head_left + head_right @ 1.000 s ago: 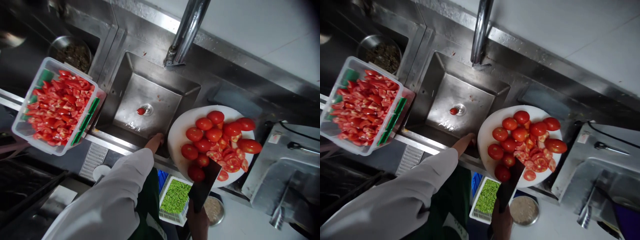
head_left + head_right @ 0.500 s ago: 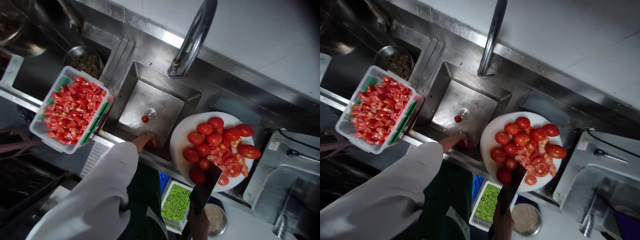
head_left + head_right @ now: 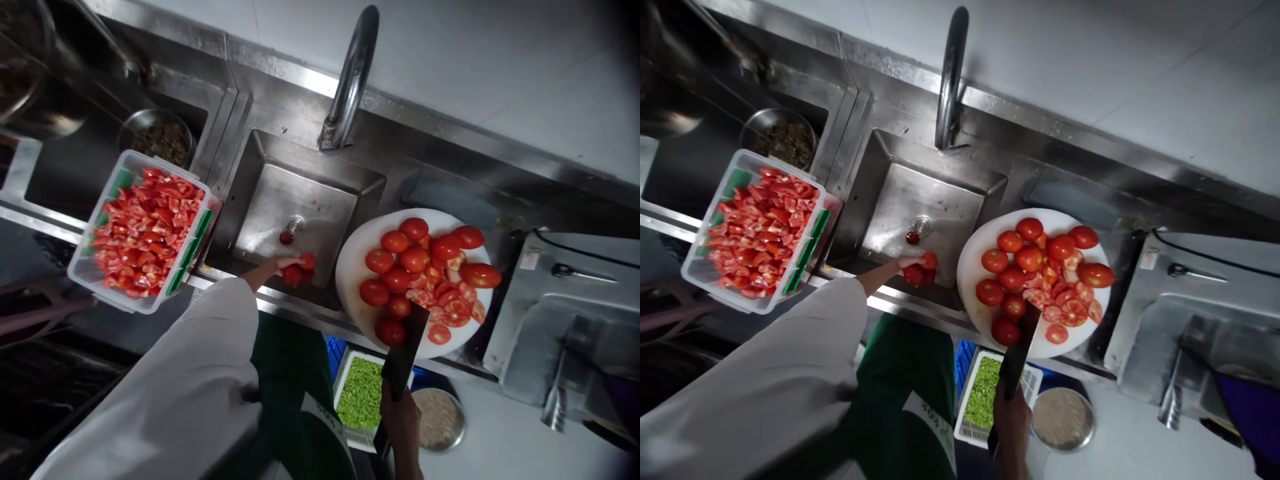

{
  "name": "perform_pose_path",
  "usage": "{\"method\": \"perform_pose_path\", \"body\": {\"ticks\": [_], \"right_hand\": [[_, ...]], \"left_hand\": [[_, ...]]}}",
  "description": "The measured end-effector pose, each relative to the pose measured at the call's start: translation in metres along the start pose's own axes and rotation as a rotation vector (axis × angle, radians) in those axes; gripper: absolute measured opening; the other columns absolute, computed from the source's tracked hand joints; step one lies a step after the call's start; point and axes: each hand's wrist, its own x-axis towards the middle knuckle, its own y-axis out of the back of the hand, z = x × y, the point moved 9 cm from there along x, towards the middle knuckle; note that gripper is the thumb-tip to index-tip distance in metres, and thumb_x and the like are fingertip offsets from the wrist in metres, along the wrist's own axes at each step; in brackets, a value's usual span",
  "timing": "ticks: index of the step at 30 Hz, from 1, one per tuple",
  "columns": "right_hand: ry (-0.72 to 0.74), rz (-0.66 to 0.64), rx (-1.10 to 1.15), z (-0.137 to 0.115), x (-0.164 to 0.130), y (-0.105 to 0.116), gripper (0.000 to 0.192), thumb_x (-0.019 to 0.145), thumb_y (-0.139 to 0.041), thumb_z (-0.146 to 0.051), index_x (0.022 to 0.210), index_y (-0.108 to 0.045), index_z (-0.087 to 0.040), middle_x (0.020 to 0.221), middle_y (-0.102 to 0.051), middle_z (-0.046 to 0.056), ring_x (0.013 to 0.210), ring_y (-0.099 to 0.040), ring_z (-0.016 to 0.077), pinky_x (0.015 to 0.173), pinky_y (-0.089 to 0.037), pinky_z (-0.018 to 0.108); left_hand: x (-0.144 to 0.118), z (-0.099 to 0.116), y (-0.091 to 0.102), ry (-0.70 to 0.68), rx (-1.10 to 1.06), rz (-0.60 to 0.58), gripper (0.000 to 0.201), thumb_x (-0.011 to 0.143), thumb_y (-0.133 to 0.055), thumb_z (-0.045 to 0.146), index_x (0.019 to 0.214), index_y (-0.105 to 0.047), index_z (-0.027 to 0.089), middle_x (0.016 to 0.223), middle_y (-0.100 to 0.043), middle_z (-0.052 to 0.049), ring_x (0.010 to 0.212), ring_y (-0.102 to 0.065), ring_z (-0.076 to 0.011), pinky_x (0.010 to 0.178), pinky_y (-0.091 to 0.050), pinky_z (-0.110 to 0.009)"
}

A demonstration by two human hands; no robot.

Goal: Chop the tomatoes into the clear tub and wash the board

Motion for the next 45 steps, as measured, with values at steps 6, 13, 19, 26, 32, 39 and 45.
{"method": "perform_pose_path", "body": {"ticks": [6,13,19,26,32,39,45], "right_hand": [[0.040,-0.001,0.039,-0.006,0.000,-0.002,0.046,0.102,-0.044,-0.044,0.126,-0.069,-0.015,0.100,-0.079,0.018,0.097,-0.075,0.0358,0.077,-0.051,0.038],[0.183,0.082,0.160,-0.027,-0.006,0.003,0.032,0.103,-0.047,-0.037,0.108,-0.071,-0.017,0.090,-0.078,0.014,0.084,-0.073,0.0281,0.070,-0.043,0.031],[0.238,0.182,0.274,-0.017,-0.004,0.012,0.033,0.106,-0.044,-0.033,0.101,-0.072,-0.017,0.087,-0.078,0.013,0.076,-0.072,0.0244,0.068,-0.039,0.029],[0.254,0.314,0.440,0.035,-0.012,0.011,0.039,0.103,-0.046,-0.042,0.097,-0.076,-0.018,0.075,-0.075,0.011,0.067,-0.069,0.0253,0.063,-0.039,0.030],[0.133,0.387,0.568,0.085,-0.010,0.001,0.041,0.101,-0.045,-0.043,0.096,-0.076,-0.017,0.072,-0.073,0.012,0.064,-0.068,0.0261,0.063,-0.040,0.032],[-0.069,0.424,0.564,0.126,-0.013,-0.007,0.028,0.100,-0.056,-0.036,0.102,-0.076,-0.016,0.072,-0.070,0.006,0.059,-0.059,0.0198,0.062,-0.034,0.030],[-0.236,0.629,0.618,0.161,0.011,0.040,0.048,0.098,-0.064,-0.041,0.136,-0.067,-0.012,0.092,-0.074,0.011,0.075,-0.063,0.0234,0.070,-0.042,0.033]], "left_hand": [[-0.069,0.045,-0.015,-0.367,-0.237,0.087,0.070,0.091,-0.056,0.080,0.117,-0.073,0.017,0.098,-0.077,-0.014,0.097,-0.076,-0.0321,0.076,-0.063,-0.041],[-0.107,0.127,-0.085,-0.503,0.006,-0.061,0.070,0.077,-0.082,0.068,0.123,-0.070,0.018,0.113,-0.076,-0.013,0.098,-0.072,-0.0301,0.070,-0.062,-0.037],[-0.110,0.234,-0.209,-0.726,0.518,-0.103,0.064,0.077,-0.094,0.041,0.131,-0.070,0.020,0.115,-0.075,-0.008,0.107,-0.073,-0.0278,0.097,-0.061,-0.044],[-0.034,0.267,-0.404,-0.793,1.395,-0.070,0.084,0.075,-0.093,0.047,0.150,-0.063,0.026,0.157,-0.052,-0.014,0.146,-0.050,-0.0435,0.123,-0.043,-0.058],[0.046,0.199,-0.440,-0.517,2.015,0.037,0.087,0.076,-0.091,0.030,0.157,-0.057,0.036,0.175,-0.028,-0.012,0.163,-0.010,-0.0572,0.118,-0.044,-0.071],[0.040,0.202,-0.428,-0.572,1.963,0.033,0.097,0.078,-0.093,0.033,0.164,-0.047,0.034,0.181,-0.023,-0.009,0.167,-0.010,-0.0458,0.129,-0.014,-0.078],[-0.037,0.249,-0.384,-1.062,1.211,0.173,0.023,0.094,-0.075,0.028,0.115,-0.076,0.018,0.134,-0.072,-0.010,0.124,-0.065,-0.0233,0.121,-0.047,-0.044]]}}
